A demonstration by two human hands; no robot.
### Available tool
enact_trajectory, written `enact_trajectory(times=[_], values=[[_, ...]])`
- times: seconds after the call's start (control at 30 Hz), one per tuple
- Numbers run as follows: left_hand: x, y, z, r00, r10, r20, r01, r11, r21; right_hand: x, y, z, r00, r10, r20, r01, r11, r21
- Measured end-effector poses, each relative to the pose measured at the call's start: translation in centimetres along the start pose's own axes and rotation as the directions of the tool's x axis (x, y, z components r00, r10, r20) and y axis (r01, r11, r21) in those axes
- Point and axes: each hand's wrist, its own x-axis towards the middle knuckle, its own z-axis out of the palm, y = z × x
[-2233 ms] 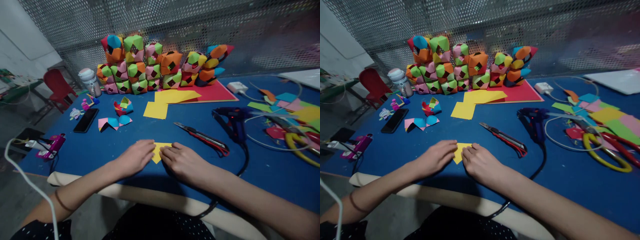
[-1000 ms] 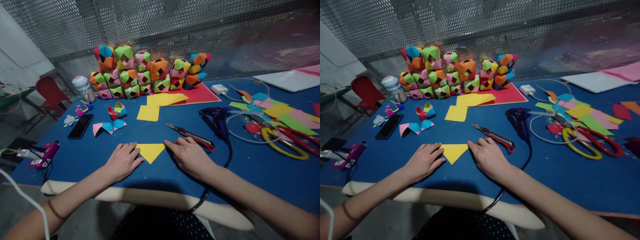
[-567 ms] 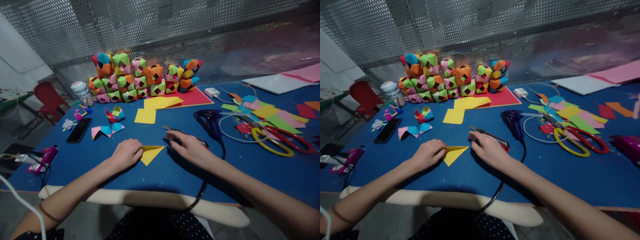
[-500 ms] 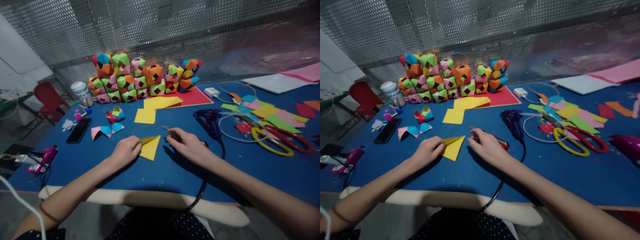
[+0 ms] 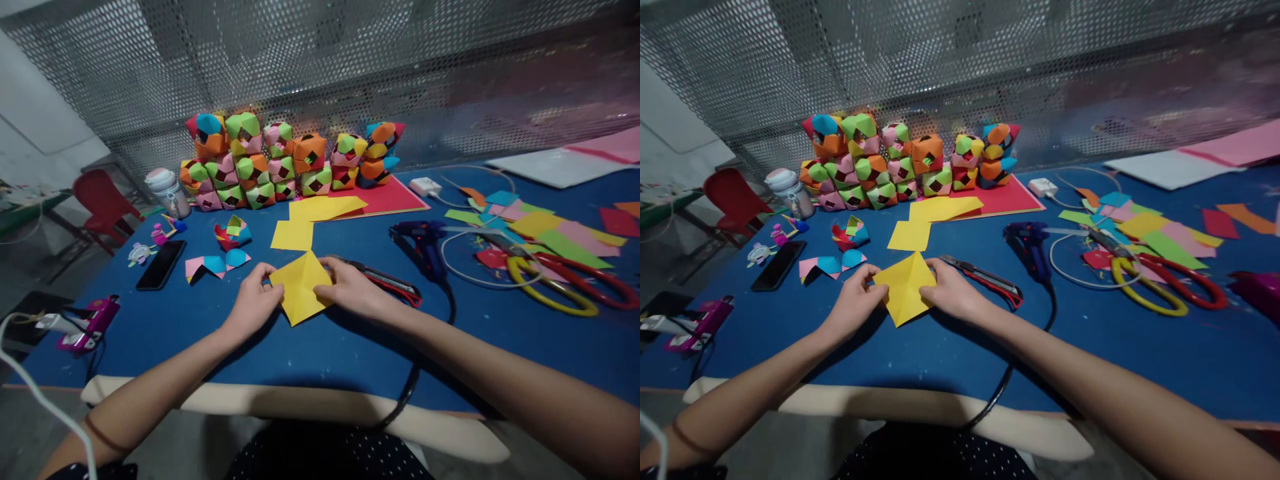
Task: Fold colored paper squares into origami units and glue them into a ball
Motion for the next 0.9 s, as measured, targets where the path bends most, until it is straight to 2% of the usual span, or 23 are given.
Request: enact_trajectory(times=[0.03,0.1,0.23,0.37,0.47,0.57,0.7,0.8,0.9], values=[[0.2,-0.1,-0.1,0.999,-0.029,0.013,0.03,0.998,-0.055,0.0,0.1,-0.2,1.0,-0.02,0.008,0.02,0.999,-0.042],[0.7,-0.4,-0.3,0.999,-0.028,0.034,0.03,0.997,-0.065,0.0,0.4,-0.6,0.997,-0.065,0.037,0.069,0.993,-0.101],[1.4,-1.3,-1.2,0.994,0.087,0.061,-0.096,0.983,0.158,-0.2,1.6,-1.0,0.983,-0.179,0.044,0.184,0.952,-0.245],[1.9,-2.2,-2.2,0.966,0.216,0.145,-0.257,0.881,0.398,-0.7,2.5,-0.8,0.973,-0.225,0.045,0.225,0.901,-0.371],[2.2,-2.7,-2.6,0.936,0.279,0.215,-0.35,0.805,0.479,-0.9,3.1,-0.5,0.94,-0.337,0.048,0.322,0.833,-0.451],[2.3,-3.2,-2.7,0.911,0.323,0.257,-0.411,0.768,0.491,-0.9,3.5,-0.2,0.905,-0.423,0.048,0.39,0.778,-0.492],[2.3,-3.7,-2.8,0.899,0.351,0.261,-0.436,0.765,0.474,-0.8,3.7,-0.3,0.884,-0.465,0.046,0.426,0.762,-0.488],[2.3,-4.1,-3.1,0.89,0.364,0.274,-0.451,0.785,0.423,-0.9,3.9,-0.5,0.835,-0.541,0.097,0.513,0.705,-0.489],[2.4,-4.2,-3.3,0.885,0.367,0.286,-0.458,0.795,0.399,-1.1,4.1,-0.7,0.78,-0.604,0.167,0.585,0.607,-0.538]])
